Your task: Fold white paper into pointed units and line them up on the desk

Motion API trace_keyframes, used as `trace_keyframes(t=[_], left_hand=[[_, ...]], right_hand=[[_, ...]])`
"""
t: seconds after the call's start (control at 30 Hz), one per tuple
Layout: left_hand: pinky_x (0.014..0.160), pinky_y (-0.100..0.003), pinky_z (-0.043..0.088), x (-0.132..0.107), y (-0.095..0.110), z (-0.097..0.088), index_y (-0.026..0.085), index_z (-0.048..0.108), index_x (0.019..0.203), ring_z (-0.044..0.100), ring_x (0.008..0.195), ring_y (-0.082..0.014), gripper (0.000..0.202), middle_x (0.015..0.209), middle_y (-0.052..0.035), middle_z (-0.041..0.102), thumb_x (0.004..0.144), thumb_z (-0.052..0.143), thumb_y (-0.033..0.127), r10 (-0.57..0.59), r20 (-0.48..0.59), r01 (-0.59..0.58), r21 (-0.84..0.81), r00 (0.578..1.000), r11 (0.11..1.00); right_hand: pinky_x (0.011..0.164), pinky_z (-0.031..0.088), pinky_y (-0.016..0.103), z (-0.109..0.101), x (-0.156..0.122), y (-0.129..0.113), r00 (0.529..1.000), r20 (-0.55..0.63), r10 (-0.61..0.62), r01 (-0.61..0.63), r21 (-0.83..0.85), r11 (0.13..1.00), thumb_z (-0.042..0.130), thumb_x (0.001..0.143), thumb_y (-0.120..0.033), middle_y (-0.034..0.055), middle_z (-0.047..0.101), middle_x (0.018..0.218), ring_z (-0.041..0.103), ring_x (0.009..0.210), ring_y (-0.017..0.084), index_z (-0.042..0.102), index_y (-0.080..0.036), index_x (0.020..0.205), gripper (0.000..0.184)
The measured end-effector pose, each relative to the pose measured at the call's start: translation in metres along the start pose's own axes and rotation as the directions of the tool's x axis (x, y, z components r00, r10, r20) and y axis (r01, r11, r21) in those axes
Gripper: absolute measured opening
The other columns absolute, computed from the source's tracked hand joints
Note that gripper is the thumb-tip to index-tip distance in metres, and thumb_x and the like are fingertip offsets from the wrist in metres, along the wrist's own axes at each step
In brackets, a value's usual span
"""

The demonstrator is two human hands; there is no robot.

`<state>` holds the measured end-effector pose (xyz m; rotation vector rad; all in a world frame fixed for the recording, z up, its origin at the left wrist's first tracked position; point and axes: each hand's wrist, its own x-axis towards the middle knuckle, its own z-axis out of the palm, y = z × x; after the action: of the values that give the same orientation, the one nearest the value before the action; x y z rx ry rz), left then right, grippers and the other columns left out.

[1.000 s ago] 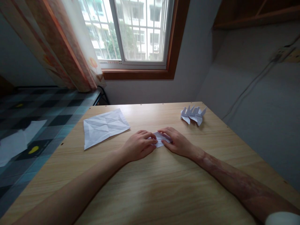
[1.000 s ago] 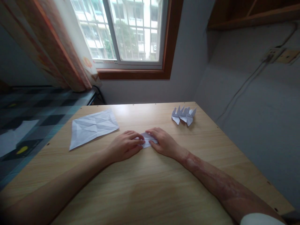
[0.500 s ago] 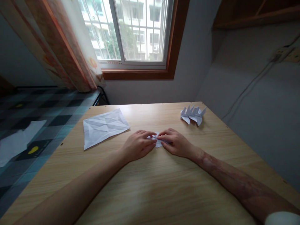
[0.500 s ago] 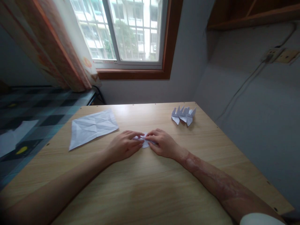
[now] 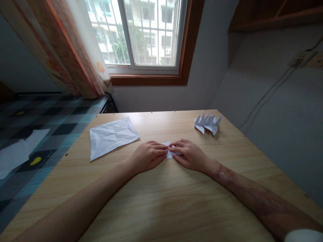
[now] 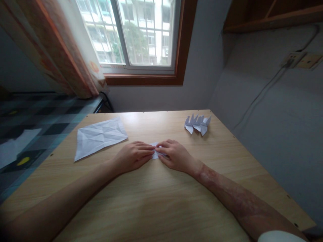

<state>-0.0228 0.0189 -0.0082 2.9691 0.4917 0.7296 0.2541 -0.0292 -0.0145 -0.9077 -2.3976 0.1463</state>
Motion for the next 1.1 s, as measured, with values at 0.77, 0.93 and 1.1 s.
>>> trace_keyframes(t=[0.77, 0.93, 1.1], left_hand=[[0.094, -0.031, 0.069, -0.004, -0.005, -0.004, 0.021, 0.079, 0.129, 0.085, 0.109, -0.0214, 0.026, 0.126, -0.0074, 0.085, 0.113, 0.059, 0.027, 0.139, -0.075, -0.132, 0.085, 0.987, 0.988], [0.085, -0.030, 0.068, -0.003, -0.004, -0.008, 0.024, 0.081, 0.123, 0.086, 0.096, -0.0203, 0.025, 0.117, -0.0064, 0.087, 0.112, 0.060, 0.030, -0.026, -0.083, 0.022, -0.049, 0.996, 0.999], [0.082, -0.029, 0.066, -0.003, -0.002, -0.009, 0.024, 0.080, 0.123, 0.085, 0.091, -0.0210, 0.025, 0.109, -0.0070, 0.088, 0.108, 0.067, 0.038, -0.080, -0.080, 0.070, -0.114, 0.994, 0.991]], right_hand=[[0.101, 0.065, 0.049, -0.007, -0.001, 0.002, 0.984, 0.041, -0.173, 0.174, -0.028, 0.984, 0.067, 0.102, -0.020, 0.0122, 0.077, 0.141, 0.074, 0.117, 0.030, 0.068, -0.024, 0.144, 0.043], [0.103, 0.063, 0.049, -0.004, -0.002, 0.003, 0.990, 0.036, -0.139, 0.139, 0.007, 0.990, 0.065, 0.098, -0.013, 0.0094, 0.078, 0.140, 0.074, 0.117, 0.030, 0.064, -0.027, 0.151, 0.055], [0.090, 0.063, 0.041, 0.003, -0.004, 0.010, 0.996, -0.078, -0.039, 0.042, 0.047, 0.998, 0.060, 0.107, -0.014, 0.0080, 0.085, 0.113, 0.076, 0.098, 0.026, 0.073, -0.024, 0.137, 0.034]])
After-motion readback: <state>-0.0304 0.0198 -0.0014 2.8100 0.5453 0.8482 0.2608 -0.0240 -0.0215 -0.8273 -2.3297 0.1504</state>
